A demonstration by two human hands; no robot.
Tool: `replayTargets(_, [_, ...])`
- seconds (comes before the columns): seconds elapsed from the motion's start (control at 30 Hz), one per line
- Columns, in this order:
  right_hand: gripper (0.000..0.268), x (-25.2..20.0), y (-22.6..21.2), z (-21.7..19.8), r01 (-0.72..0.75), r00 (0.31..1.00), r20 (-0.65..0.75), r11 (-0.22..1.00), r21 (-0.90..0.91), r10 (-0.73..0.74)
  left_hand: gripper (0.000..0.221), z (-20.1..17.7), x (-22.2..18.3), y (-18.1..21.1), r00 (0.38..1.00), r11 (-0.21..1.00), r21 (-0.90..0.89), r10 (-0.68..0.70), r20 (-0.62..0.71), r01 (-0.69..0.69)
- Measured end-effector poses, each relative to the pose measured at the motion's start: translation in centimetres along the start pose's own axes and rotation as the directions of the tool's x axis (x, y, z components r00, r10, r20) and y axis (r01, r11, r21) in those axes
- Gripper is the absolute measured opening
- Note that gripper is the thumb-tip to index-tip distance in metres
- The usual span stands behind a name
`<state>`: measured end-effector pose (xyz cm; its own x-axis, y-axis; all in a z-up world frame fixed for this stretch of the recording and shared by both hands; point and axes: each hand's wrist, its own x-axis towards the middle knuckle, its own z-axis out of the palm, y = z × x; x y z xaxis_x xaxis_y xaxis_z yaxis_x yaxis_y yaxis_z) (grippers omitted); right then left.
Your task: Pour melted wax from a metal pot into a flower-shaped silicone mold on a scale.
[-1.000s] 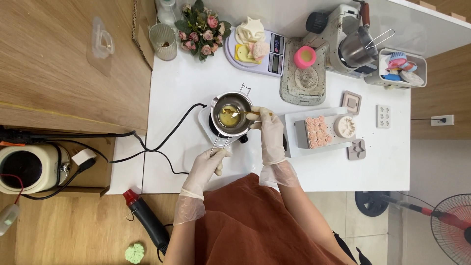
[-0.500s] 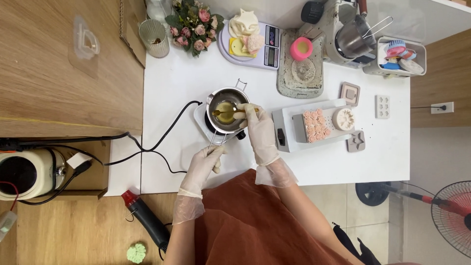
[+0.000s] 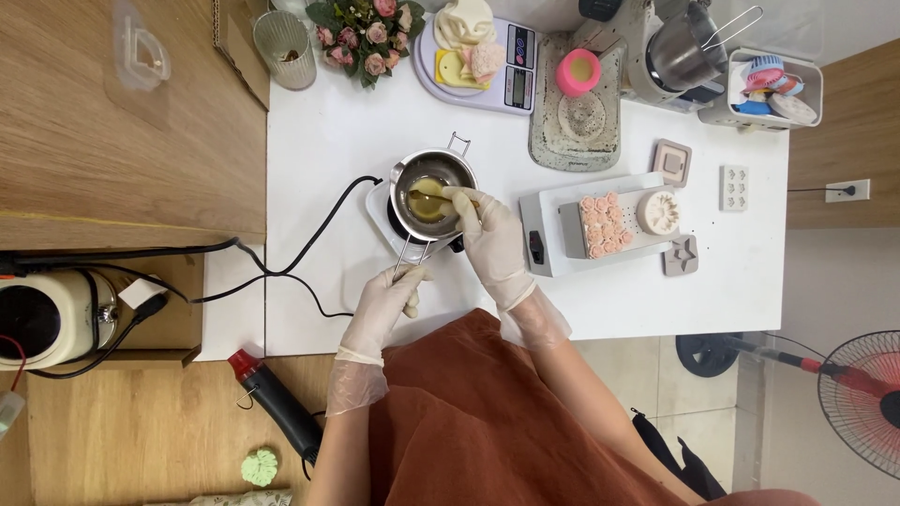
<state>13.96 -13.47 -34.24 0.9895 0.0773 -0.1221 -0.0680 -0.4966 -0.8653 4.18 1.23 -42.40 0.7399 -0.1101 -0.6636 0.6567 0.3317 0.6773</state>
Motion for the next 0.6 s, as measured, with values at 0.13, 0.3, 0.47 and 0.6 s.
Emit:
replayTargets(0.13, [0.021, -0.2, 0.3, -0.8, 0.207, 0.978, 0.013, 0.967, -0.152, -0.207, 0.028, 0.1, -0.1, 0.2, 1.0, 1.0, 0.0, -0.011, -0.015, 0.011])
replayTargets(0.3, [0.015, -0.1, 1.2, -1.5, 0.463, 0.875, 0.021, 0.822, -0.33, -0.485, 0.026, 0.1, -0.2, 0.3, 1.0, 1.0, 0.01, -0.012, -0.003, 0.012])
replayTargets(0.47, [0.016, -0.1, 1.4, -1.7, 0.392, 0.912, 0.017, 0.858, -0.33, -0.41, 0.026, 0.0, -0.1, 0.1, 1.0, 1.0, 0.012, -0.003, 0.005, 0.003])
replayTargets(0.6, [0.021, 0.0, 0.8, -0.9, 0.172, 0.978, -0.103, 0.98, -0.094, -0.182, 0.027, -0.2, 0.2, 0.0, 1.0, 1.0, 0.026, -0.003, 0.016, 0.003])
